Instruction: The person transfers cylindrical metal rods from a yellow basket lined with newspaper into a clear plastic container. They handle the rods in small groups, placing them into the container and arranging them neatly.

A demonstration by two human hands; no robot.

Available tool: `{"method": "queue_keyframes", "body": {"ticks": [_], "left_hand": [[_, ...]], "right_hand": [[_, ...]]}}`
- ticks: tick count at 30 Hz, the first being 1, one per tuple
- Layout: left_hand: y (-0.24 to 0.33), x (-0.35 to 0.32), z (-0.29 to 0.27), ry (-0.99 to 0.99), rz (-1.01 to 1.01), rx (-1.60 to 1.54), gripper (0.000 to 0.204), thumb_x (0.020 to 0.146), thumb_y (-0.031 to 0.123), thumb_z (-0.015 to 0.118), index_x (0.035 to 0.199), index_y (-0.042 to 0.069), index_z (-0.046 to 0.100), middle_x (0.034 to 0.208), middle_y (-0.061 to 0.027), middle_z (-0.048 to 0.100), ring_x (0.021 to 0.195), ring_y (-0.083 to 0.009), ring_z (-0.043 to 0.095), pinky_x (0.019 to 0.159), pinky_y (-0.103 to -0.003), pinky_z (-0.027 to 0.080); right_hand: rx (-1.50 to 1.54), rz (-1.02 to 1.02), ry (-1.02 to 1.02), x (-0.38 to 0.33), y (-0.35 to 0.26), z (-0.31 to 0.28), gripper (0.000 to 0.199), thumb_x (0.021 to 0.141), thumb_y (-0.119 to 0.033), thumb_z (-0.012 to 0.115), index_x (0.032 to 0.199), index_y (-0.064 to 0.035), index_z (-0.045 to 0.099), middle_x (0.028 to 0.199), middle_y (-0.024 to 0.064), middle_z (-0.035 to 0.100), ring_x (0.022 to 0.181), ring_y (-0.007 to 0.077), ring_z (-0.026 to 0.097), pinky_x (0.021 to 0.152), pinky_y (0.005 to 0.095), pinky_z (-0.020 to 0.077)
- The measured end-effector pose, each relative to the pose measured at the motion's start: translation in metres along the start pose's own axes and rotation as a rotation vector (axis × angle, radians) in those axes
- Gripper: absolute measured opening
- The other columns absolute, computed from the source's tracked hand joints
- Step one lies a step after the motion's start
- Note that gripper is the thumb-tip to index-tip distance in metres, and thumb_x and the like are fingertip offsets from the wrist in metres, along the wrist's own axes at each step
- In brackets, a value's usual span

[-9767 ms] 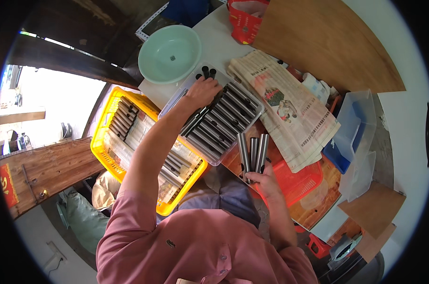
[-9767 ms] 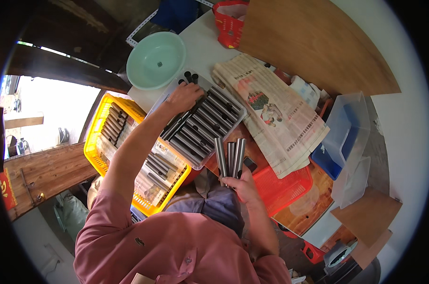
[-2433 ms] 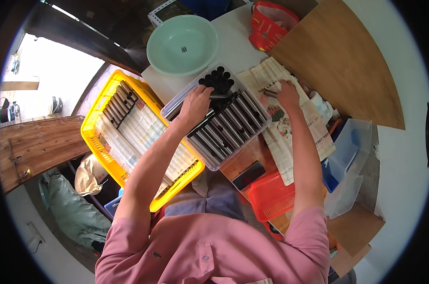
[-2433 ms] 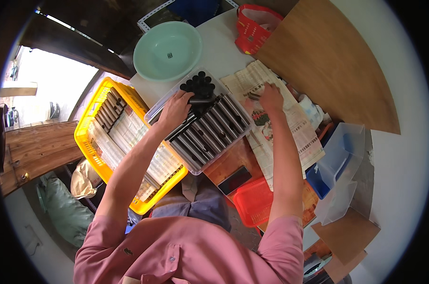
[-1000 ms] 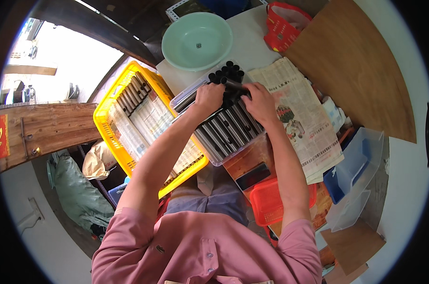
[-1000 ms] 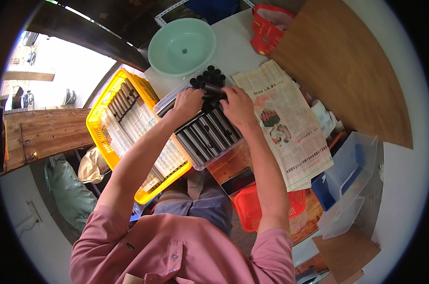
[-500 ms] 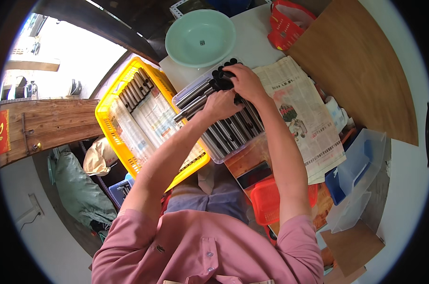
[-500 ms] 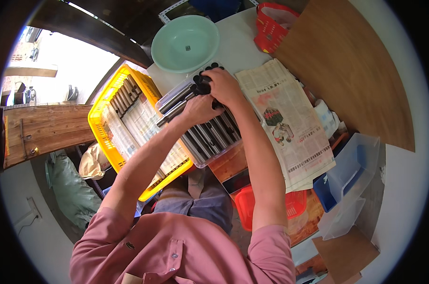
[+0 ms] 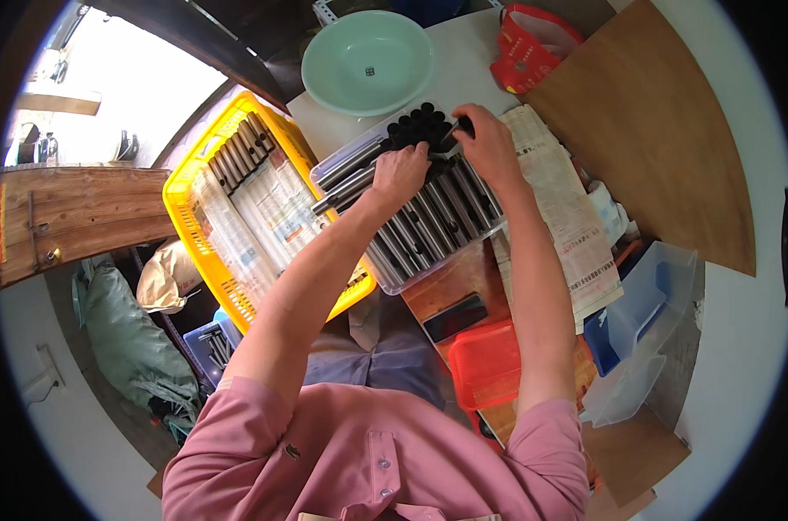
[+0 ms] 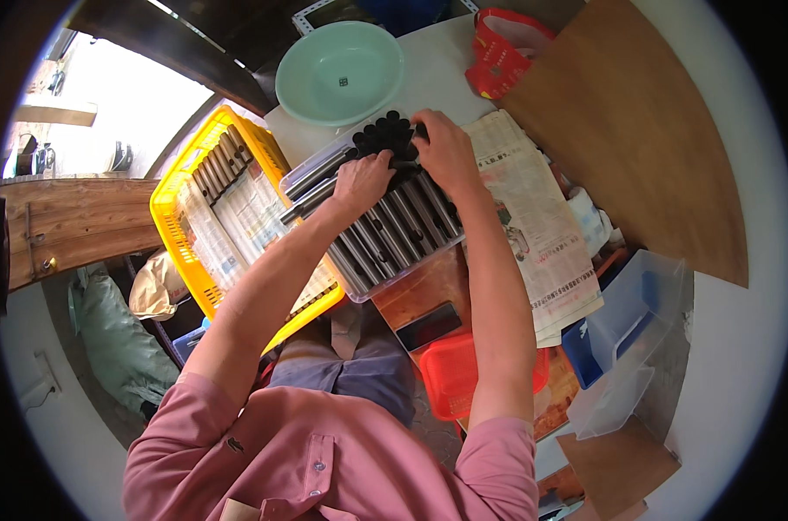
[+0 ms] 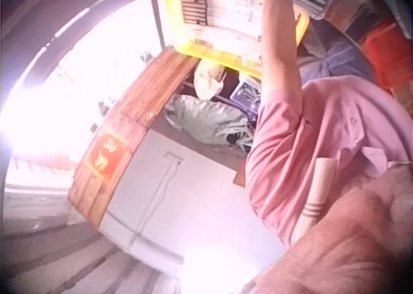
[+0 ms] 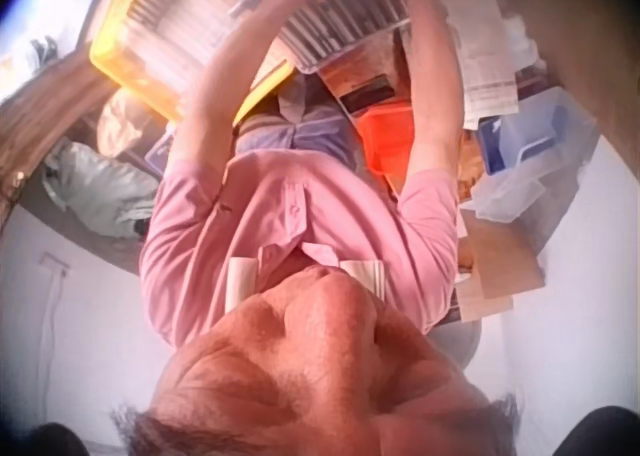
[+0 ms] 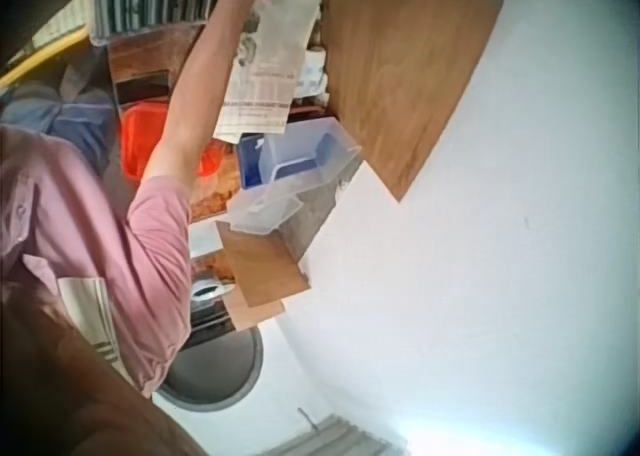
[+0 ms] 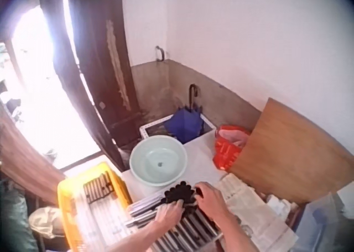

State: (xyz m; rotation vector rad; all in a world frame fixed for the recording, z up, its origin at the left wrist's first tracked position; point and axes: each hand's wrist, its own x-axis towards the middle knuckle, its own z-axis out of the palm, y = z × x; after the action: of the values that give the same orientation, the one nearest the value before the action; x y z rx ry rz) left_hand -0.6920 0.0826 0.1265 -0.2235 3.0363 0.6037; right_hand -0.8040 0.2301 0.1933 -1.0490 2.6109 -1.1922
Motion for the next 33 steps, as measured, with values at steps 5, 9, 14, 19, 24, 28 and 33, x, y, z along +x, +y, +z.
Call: {"method": "queue_keyframes", "body": {"ticks": [5, 9, 14, 19, 24, 28, 33], "left_hand": [[-0.001, 0.014, -0.009, -0.006, 0.185, 0.171, 0.016, 0.09, 0.016, 0.058, 0.098, 0.004, 0.063, 0.082, -0.0146, 0.069, 0.076, -0.0345, 0.071, 0.068, -0.044, 0.057], [0.004, 0.018, -0.012, -0.099, 0.169, 0.122, 0.021, 0.088, 0.016, 0.064, 0.107, 0.005, 0.064, 0.09, -0.0159, 0.069, 0.083, -0.0373, 0.07, 0.071, -0.046, 0.056], [0.008, 0.001, -0.032, -0.005, 0.079, -0.062, 0.03, 0.089, 0.019, 0.067, 0.117, 0.007, 0.065, 0.094, -0.0159, 0.068, 0.088, -0.0378, 0.068, 0.076, -0.048, 0.054], [-0.009, -0.076, -0.06, 0.196, 0.077, -0.239, 0.024, 0.089, 0.018, 0.068, 0.111, 0.007, 0.068, 0.092, -0.012, 0.068, 0.083, -0.0343, 0.066, 0.074, -0.044, 0.052], [-0.055, -0.209, -0.055, 0.291, -0.16, -0.227, 0.022, 0.089, 0.015, 0.07, 0.111, 0.01, 0.068, 0.098, -0.0095, 0.067, 0.088, -0.0297, 0.066, 0.076, -0.039, 0.051], [-0.134, -0.298, -0.024, 0.244, -0.6, -0.189, 0.032, 0.091, 0.011, 0.063, 0.123, 0.012, 0.063, 0.121, -0.0129, 0.061, 0.11, -0.0357, 0.06, 0.09, -0.046, 0.049], [-0.227, -0.35, 0.011, -0.016, -0.228, 0.262, 0.052, 0.09, 0.01, 0.055, 0.142, 0.013, 0.049, 0.146, -0.0124, 0.049, 0.132, -0.0309, 0.048, 0.114, -0.053, 0.033]], "right_hand": [[-0.006, 0.004, -0.01, -0.029, 0.011, 0.009, 0.027, 0.085, -0.003, 0.067, 0.11, -0.0063, 0.06, 0.108, 0.0131, 0.065, 0.099, 0.0371, 0.064, 0.084, 0.0445, 0.0521], [-0.02, 0.064, -0.043, -0.039, 0.013, 0.023, 0.033, 0.084, -0.004, 0.067, 0.117, -0.0069, 0.062, 0.113, 0.013, 0.066, 0.104, 0.0375, 0.063, 0.087, 0.0444, 0.0513], [-0.024, 0.126, -0.005, -0.045, 0.021, 0.025, 0.032, 0.083, -0.005, 0.068, 0.116, -0.0064, 0.064, 0.108, 0.0144, 0.066, 0.106, 0.0386, 0.061, 0.09, 0.0458, 0.0496], [-0.042, 0.115, -0.019, -0.064, 0.018, 0.026, 0.026, 0.084, -0.005, 0.067, 0.11, -0.0048, 0.066, 0.108, 0.0146, 0.067, 0.105, 0.0359, 0.062, 0.09, 0.0443, 0.0492], [-0.122, 0.018, 0.116, -0.094, -0.015, 0.028, 0.025, 0.088, -0.004, 0.065, 0.112, -0.0049, 0.068, 0.112, 0.0125, 0.068, 0.107, 0.0329, 0.062, 0.097, 0.0424, 0.0467], [-0.062, -0.081, 0.168, -0.118, -0.114, 0.039, 0.022, 0.088, 0.006, 0.063, 0.108, -0.0014, 0.069, 0.103, 0.0137, 0.069, 0.096, 0.0314, 0.067, 0.085, 0.0397, 0.0543], [0.268, 0.03, -0.268, -0.159, -0.197, 0.134, 0.02, 0.085, 0.005, 0.067, 0.103, -0.0014, 0.068, 0.099, 0.0143, 0.069, 0.091, 0.0312, 0.068, 0.081, 0.0374, 0.0543]]}}
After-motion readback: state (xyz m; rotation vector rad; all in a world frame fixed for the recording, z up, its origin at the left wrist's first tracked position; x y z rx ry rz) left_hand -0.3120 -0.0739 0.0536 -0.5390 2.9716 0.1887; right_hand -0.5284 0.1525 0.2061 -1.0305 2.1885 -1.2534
